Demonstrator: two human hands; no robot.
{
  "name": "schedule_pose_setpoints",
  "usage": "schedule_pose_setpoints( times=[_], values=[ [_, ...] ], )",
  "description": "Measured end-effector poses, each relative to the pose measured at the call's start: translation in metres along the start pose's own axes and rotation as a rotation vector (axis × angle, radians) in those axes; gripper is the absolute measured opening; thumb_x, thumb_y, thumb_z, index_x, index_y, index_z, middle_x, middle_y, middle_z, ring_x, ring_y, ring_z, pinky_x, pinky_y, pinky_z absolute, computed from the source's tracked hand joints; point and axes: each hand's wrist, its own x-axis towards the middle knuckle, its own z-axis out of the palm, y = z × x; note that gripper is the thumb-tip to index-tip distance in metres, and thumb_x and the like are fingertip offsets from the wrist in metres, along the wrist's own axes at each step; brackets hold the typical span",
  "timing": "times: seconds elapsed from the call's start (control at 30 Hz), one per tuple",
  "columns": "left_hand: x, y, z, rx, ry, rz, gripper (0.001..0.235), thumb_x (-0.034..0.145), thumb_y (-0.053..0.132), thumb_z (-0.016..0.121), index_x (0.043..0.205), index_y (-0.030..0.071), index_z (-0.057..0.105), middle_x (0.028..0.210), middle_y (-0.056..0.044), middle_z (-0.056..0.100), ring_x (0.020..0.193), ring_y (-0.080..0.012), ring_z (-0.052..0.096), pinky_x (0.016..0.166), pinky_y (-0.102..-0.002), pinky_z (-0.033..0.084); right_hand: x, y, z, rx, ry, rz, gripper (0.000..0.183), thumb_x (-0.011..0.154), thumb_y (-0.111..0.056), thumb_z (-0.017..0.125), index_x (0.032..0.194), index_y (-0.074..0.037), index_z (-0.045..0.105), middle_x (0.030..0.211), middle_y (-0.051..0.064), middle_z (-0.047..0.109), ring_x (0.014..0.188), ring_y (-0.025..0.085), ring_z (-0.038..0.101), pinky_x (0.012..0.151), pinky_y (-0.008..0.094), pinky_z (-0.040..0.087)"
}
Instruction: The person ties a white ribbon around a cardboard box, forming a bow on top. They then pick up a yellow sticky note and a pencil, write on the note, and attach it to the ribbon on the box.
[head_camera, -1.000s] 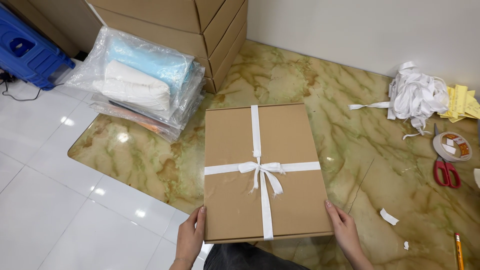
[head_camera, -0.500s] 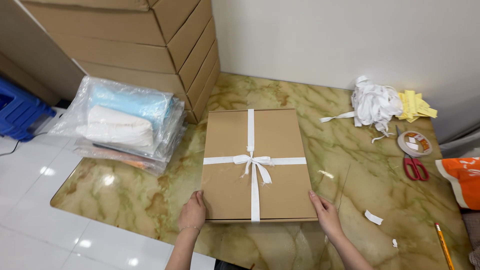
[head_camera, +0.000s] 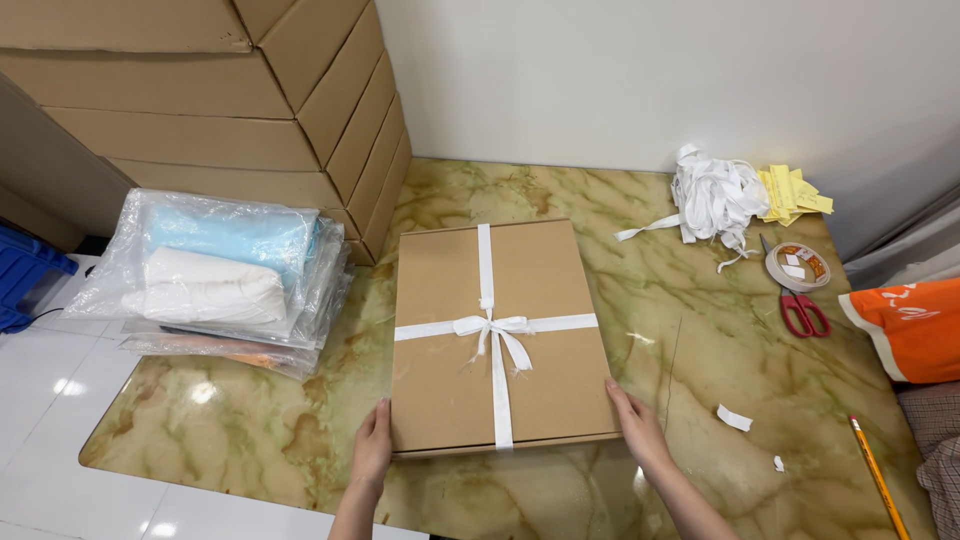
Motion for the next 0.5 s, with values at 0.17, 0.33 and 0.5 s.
schedule_pose_setpoints(
  times=[0.17, 0.33, 0.5],
  values=[
    [-0.066, 0.063, -0.031, -0.755, -0.061, -0.455, 0.069, 0.101, 0.049, 0.042, 0.161, 0.015, 0.047, 0.166, 0.006, 0.048, 0.154, -0.0097, 0.04, 0.124, -0.034, 0.031, -0.043, -0.028, 0.013, 0.039, -0.069, 0.242, 0.083, 0.083, -0.062, 0.058, 0.153, -0.018, 0.061, 0.161, 0.0, 0.056, 0.152, 0.019, 0.045, 0.124, 0.042, 0.035],
    [-0.024, 0.045, -0.044, -0.742, -0.053, -0.307, 0.058, 0.097, 0.039, 0.051, 0.151, 0.017, 0.056, 0.158, 0.003, 0.056, 0.146, -0.0107, 0.047, 0.122, -0.032, 0.032, -0.023, -0.004, 0.035, 0.298, -0.19, 0.265, 0.046, 0.092, -0.048, 0.062, 0.125, -0.016, 0.061, 0.125, 0.013, 0.068, 0.112, 0.028, 0.062, 0.086, 0.047, 0.05],
    [0.0, 0.066, -0.05, -0.752, -0.073, -0.167, 0.06, 0.094, 0.034, 0.057, 0.15, 0.011, 0.058, 0.153, -0.003, 0.06, 0.141, -0.0139, 0.052, 0.12, -0.03, 0.037, -0.024, -0.011, 0.072, 0.507, -0.122, 0.264, 0.043, 0.084, -0.043, 0.072, 0.113, -0.023, 0.047, 0.122, 0.006, 0.063, 0.106, 0.028, 0.061, 0.075, 0.05, 0.054]
  ],
)
